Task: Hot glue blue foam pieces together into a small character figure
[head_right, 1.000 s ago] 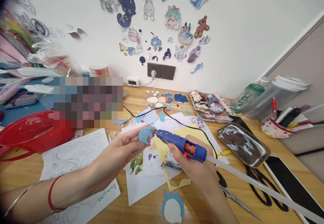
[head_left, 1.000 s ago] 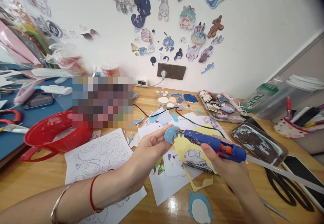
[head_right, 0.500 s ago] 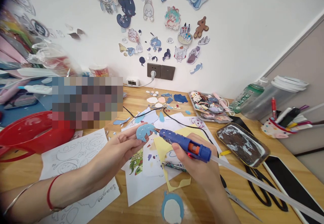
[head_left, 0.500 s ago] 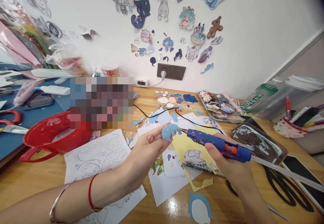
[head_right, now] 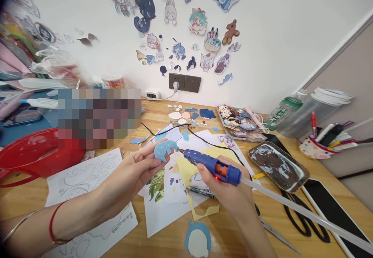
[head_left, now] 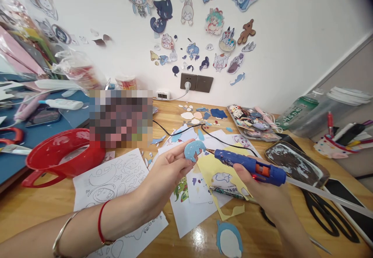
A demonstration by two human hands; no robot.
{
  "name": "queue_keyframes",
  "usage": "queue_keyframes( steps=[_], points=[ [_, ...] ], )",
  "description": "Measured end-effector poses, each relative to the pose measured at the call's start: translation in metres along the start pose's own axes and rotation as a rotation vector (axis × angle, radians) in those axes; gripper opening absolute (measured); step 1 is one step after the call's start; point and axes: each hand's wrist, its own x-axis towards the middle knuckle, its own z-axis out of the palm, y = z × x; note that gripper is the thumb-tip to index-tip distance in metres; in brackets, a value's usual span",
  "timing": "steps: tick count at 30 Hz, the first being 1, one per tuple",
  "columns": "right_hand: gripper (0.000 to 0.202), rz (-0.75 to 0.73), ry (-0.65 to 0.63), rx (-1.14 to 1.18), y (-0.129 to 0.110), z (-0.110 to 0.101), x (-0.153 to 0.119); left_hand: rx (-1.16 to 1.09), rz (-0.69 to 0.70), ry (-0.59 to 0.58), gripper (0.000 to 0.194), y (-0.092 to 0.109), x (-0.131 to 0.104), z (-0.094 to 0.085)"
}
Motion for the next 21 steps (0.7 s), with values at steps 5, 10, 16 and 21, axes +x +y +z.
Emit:
queue_keyframes(
  steps=[5,10,16,21],
  points=[
    [0.039,0.016,-0.005,0.068,-0.004,-0.005,0.002,0.031,0.008,0.010,0.045,0.002,-0.001,0.000],
    [0.029,-0.066,-0.068,0.150,-0.010,-0.003,0.001,0.009,-0.033,-0.037,0.046,0.000,-0.001,0.002],
    [0.038,-0.061,-0.130,0.133,-0.010,0.003,-0.002,0.029,-0.020,-0.057,0.048,-0.002,-0.002,0.004],
    [0.040,-0.047,-0.154,0.118,-0.009,0.003,-0.003,0.032,-0.023,-0.063,0.047,0.000,-0.003,0.005]
  ],
)
